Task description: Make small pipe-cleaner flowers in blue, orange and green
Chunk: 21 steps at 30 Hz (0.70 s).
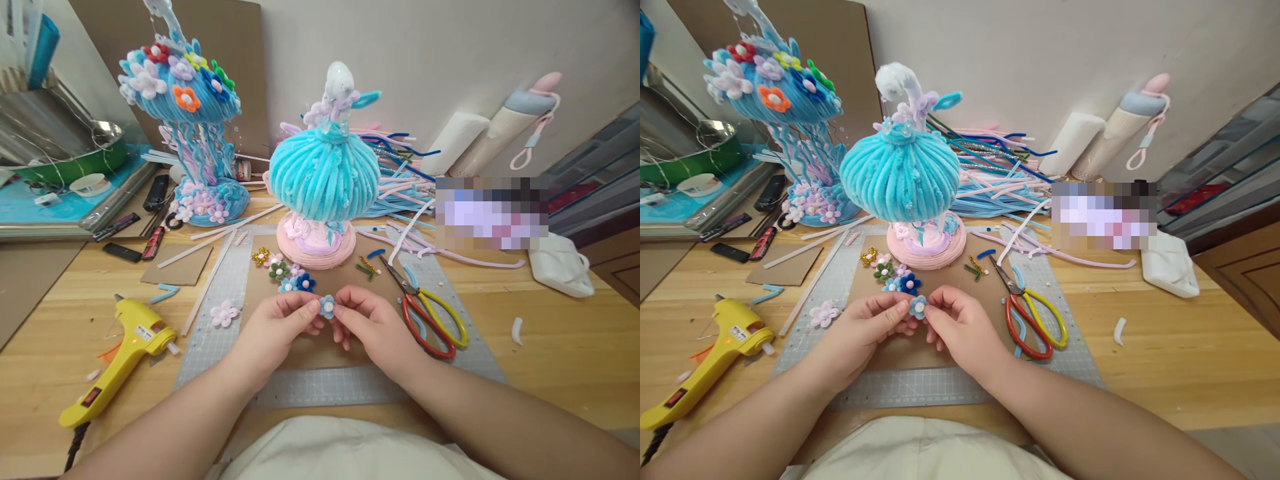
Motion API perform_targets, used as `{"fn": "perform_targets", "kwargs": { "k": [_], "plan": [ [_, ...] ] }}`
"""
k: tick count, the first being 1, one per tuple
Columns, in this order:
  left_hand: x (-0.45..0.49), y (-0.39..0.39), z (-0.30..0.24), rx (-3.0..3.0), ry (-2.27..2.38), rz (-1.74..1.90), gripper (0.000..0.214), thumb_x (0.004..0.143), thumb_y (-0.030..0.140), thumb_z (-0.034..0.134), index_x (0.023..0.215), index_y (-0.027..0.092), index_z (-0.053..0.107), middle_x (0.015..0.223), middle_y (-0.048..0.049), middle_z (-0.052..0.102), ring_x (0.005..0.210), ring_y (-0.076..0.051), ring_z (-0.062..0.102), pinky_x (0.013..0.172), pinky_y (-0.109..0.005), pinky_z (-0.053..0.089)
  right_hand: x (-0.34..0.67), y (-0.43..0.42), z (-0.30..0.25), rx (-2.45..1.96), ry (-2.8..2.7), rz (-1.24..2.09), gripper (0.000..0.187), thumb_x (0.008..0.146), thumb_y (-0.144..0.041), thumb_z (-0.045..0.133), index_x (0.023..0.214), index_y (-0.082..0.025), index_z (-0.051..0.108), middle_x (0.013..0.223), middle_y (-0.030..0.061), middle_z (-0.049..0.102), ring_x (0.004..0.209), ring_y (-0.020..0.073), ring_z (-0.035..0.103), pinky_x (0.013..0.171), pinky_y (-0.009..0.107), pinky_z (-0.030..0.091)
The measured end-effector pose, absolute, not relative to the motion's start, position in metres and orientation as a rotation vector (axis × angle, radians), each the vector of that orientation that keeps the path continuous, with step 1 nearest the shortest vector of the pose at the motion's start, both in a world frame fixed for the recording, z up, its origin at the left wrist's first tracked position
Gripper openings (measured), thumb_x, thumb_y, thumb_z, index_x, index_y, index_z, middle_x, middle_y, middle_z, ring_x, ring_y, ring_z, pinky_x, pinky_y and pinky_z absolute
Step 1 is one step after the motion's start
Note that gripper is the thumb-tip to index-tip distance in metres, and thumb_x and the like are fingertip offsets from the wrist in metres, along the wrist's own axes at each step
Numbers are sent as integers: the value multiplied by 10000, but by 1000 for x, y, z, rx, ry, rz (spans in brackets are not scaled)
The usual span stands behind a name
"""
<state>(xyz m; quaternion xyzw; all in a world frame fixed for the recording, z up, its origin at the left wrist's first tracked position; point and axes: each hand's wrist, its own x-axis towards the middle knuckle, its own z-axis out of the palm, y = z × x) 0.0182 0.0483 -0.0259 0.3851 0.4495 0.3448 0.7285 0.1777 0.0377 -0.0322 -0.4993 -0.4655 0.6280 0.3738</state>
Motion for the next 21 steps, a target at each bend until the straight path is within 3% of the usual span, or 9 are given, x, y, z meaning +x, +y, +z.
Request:
{"fn": "perform_targets", "kwargs": {
  "k": [10,21],
  "plan": [
    [18,49,-25,738,926,820,192,699,235,716,774,133,571,688,3,629,635,-94,594,654,-226,482,177,35,-37,-1147,-1118,1661,265,774,-417,608,844,-179,515,643,-30,552,525,94,518,440,200,427],
    [21,48,-22,943,1071,827,214,702,312,683,785,141,587,640,7,613,609,-111,572,606,-230,462,176,36,-30,-1202,-1178,1669,268,744,-415,628,765,-174,514,580,-41,534,478,81,482,420,195,411]
  ]
}}
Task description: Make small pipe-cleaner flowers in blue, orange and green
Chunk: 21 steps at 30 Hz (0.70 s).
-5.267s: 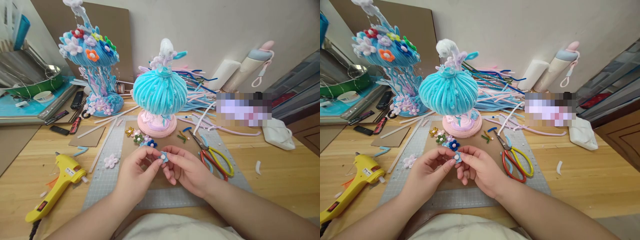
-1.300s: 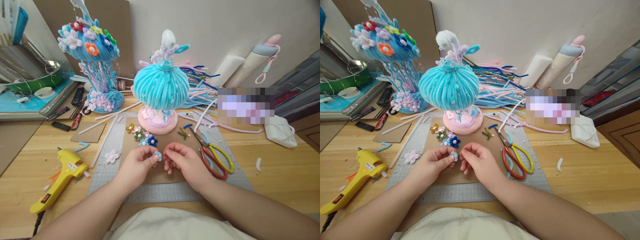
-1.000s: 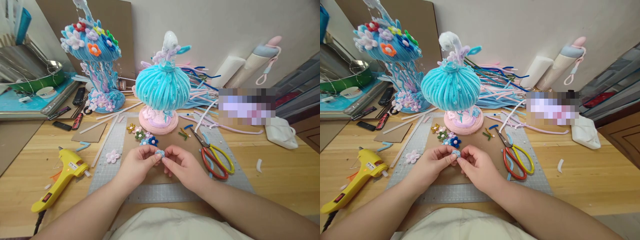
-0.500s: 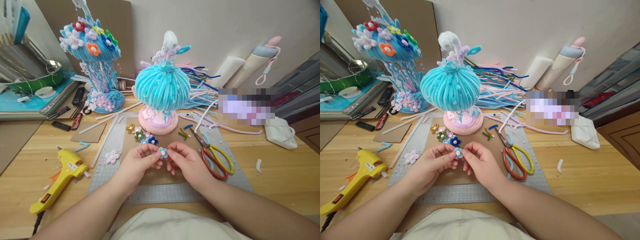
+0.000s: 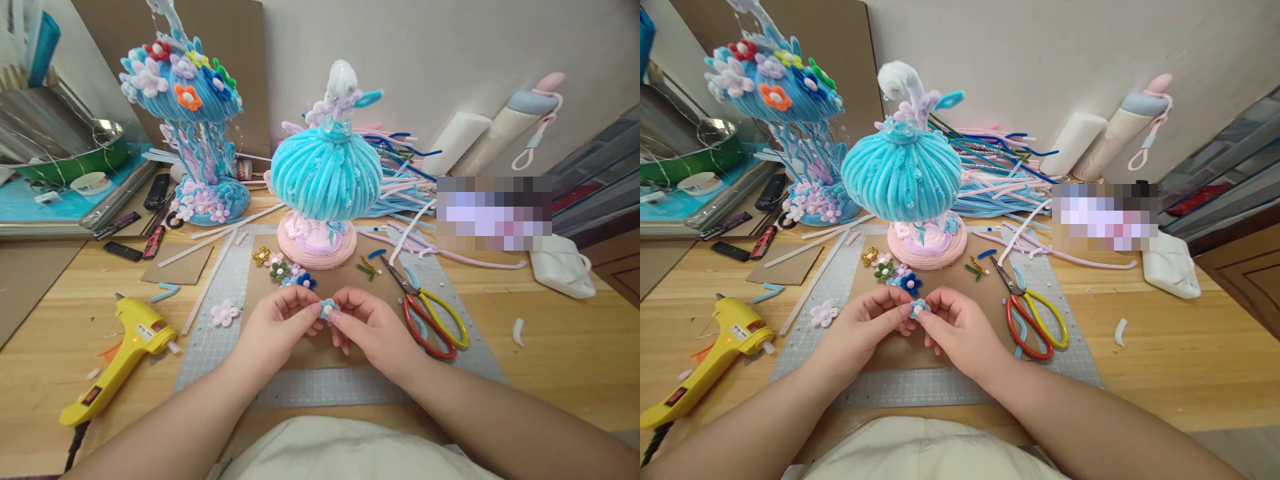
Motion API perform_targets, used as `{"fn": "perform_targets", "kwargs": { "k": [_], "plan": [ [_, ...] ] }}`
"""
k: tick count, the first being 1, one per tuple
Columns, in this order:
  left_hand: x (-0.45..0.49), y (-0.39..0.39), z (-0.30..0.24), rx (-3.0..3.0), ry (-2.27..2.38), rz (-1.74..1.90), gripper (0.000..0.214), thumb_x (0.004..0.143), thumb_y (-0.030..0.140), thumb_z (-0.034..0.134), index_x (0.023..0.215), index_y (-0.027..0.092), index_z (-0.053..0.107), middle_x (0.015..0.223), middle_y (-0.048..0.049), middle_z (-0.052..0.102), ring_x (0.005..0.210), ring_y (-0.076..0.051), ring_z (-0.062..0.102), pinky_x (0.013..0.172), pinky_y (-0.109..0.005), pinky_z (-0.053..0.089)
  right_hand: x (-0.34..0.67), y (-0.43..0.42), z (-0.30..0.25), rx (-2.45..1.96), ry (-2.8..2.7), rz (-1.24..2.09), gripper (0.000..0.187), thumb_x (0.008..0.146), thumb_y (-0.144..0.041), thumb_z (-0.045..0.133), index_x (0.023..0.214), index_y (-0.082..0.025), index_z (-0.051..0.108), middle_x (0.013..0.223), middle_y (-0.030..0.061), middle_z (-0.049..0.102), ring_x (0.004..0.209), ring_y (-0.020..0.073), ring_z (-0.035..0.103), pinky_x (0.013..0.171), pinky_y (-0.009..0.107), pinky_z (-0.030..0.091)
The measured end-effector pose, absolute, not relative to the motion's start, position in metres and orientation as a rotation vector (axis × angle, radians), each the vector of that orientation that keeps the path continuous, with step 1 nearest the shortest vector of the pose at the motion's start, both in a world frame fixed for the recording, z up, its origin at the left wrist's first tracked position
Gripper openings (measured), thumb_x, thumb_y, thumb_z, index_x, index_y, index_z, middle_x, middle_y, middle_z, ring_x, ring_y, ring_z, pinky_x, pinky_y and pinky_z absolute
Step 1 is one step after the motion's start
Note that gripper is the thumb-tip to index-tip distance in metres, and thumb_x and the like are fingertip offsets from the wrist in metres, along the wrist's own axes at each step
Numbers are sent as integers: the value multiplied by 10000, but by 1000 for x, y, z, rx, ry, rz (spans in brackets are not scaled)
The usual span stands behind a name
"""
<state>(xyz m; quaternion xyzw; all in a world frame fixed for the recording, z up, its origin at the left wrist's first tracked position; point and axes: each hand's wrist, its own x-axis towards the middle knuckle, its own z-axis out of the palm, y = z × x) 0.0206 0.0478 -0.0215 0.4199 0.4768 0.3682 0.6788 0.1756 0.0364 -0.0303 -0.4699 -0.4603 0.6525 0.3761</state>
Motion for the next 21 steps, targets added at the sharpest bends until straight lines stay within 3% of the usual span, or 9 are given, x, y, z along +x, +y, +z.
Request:
{"fn": "perform_targets", "kwargs": {
  "k": [21],
  "plan": [
    [21,39,-30,1371,1210,859,71,779,241,561,737,184,569,651,1,618,633,-141,578,603,-236,445,173,34,-37,-1195,-1187,1648,255,738,-397,638,798,-175,529,587,-30,556,508,106,536,439,215,444]
  ]
}}
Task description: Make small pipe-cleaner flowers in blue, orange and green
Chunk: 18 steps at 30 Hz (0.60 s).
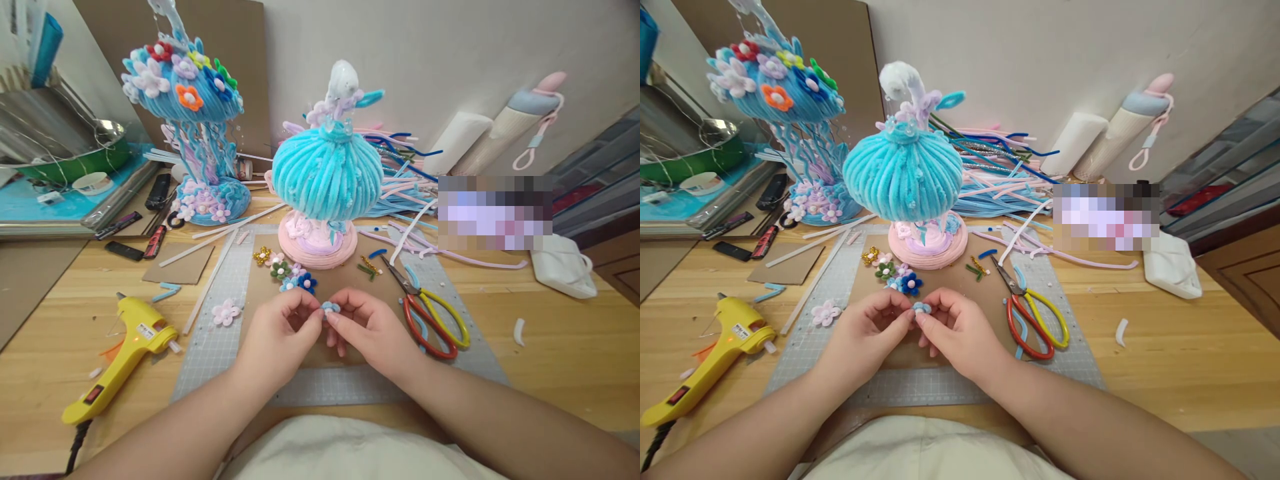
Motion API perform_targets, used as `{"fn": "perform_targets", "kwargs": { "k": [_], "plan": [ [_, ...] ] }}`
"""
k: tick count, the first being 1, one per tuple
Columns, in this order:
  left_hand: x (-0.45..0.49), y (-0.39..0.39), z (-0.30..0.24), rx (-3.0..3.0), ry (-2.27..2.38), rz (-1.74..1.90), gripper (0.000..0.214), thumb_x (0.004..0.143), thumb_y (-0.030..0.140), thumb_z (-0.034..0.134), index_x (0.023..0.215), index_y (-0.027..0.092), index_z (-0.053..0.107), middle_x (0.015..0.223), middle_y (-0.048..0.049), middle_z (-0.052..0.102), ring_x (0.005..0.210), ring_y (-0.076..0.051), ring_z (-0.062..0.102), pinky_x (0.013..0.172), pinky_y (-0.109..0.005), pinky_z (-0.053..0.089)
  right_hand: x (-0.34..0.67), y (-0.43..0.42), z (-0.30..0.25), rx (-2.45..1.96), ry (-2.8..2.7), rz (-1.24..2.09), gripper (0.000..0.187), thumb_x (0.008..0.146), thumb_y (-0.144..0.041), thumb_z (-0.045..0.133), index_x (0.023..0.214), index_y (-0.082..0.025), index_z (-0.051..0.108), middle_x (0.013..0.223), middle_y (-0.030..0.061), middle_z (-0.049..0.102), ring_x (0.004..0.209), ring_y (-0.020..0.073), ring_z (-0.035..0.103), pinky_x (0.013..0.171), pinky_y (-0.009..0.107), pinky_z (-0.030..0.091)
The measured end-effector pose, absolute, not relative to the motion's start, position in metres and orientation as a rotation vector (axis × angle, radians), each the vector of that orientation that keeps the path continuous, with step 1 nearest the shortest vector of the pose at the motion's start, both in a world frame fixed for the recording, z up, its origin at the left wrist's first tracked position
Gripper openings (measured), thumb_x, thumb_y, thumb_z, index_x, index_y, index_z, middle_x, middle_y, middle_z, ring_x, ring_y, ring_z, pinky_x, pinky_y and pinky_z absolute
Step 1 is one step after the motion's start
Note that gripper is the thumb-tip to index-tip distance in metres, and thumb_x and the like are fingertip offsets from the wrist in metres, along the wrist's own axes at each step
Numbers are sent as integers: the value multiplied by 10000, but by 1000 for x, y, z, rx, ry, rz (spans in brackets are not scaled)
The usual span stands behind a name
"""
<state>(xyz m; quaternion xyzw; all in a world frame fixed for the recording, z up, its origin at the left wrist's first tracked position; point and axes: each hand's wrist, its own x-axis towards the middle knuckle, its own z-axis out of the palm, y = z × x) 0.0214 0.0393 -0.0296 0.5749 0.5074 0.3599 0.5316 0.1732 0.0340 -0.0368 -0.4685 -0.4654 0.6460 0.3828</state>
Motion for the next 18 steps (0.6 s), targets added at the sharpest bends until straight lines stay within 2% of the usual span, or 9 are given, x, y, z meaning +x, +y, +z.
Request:
{"fn": "perform_targets", "kwargs": {
  "k": [10,18],
  "plan": [
    [23,38,-31,1432,1249,803,76,779,252,547,743,185,552,665,3,597,640,-139,553,593,-232,436,175,31,-34,-1320,-1275,1559,211,768,-368,599,716,-189,500,466,-51,515,424,92,485,428,202,395],
    [21,35,-27,1727,1305,718,105,773,174,484,676,189,523,584,40,492,554,-105,455,506,-202,348,173,27,-37,-1364,-1418,1421,153,791,-299,569,701,-187,515,510,-37,520,450,95,465,430,208,366]
  ]
}}
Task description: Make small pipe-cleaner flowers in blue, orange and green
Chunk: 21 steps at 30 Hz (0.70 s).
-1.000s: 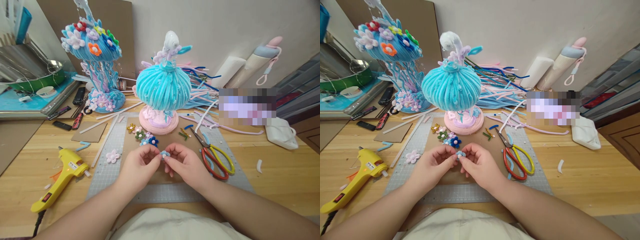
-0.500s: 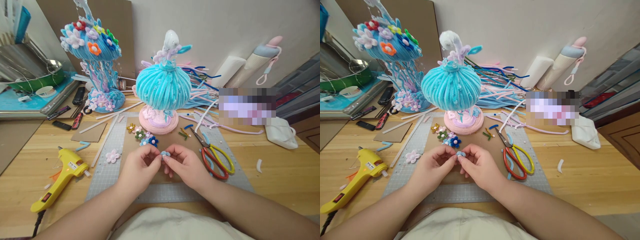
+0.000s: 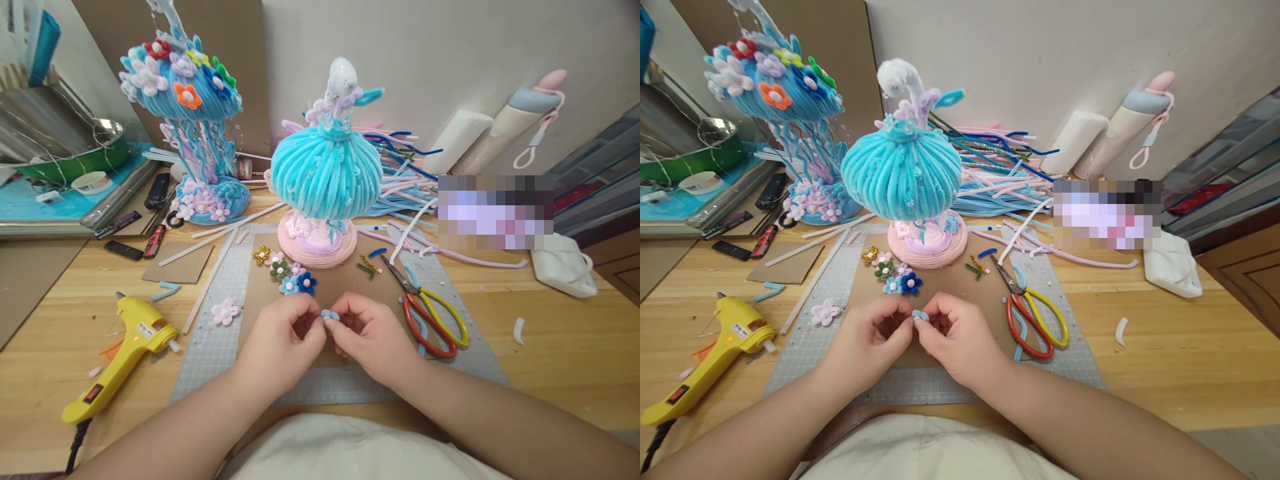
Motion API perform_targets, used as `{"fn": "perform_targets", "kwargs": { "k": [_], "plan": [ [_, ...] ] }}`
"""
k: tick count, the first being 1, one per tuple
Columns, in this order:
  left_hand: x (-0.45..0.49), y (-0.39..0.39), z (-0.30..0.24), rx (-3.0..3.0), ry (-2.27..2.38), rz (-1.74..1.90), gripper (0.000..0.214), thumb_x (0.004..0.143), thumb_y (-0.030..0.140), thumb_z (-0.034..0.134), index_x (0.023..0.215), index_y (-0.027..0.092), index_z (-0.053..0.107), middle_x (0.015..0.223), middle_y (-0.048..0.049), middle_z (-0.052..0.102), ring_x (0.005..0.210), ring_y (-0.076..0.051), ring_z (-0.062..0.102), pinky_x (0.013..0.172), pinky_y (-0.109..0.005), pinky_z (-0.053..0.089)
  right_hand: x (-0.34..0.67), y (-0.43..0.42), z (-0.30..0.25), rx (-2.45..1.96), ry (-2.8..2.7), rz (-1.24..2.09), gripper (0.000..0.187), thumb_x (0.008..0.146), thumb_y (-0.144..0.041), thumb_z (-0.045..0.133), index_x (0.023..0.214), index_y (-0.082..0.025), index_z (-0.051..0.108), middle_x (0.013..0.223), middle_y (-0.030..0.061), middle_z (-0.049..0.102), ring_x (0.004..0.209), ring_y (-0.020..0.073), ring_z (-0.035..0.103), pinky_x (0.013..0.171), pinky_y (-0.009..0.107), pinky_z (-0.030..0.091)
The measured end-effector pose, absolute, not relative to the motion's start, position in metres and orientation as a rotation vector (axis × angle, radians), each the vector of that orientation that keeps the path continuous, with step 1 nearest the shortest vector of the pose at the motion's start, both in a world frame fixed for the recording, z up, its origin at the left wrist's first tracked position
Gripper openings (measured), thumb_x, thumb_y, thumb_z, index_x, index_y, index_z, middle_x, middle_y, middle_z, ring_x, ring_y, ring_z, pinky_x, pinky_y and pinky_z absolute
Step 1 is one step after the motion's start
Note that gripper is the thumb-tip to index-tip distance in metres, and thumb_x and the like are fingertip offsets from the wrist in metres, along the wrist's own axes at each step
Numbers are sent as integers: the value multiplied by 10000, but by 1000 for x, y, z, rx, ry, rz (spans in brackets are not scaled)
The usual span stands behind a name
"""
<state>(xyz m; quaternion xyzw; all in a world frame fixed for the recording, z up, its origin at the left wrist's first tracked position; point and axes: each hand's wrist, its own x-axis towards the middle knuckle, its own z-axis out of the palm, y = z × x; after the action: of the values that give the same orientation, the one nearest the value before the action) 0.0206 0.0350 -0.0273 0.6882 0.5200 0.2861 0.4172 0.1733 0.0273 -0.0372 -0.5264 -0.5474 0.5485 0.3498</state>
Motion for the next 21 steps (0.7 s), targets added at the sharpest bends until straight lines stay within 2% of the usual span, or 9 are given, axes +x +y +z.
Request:
{"fn": "perform_targets", "kwargs": {
  "k": [13,21],
  "plan": [
    [23,34,-31,1672,1360,668,147,757,181,476,610,188,473,532,54,449,514,-97,407,467,-202,302,173,26,-38,-1397,-1555,1305,137,798,-259,531,693,-173,517,535,-37,503,464,82,439,434,192,357],
    [20,36,-29,1608,1300,642,116,787,211,473,676,188,502,575,46,488,542,-103,442,487,-204,327,175,31,-39,-1391,-1555,1388,99,783,-234,513,706,-181,480,524,-54,472,452,78,438,426,186,345]
  ]
}}
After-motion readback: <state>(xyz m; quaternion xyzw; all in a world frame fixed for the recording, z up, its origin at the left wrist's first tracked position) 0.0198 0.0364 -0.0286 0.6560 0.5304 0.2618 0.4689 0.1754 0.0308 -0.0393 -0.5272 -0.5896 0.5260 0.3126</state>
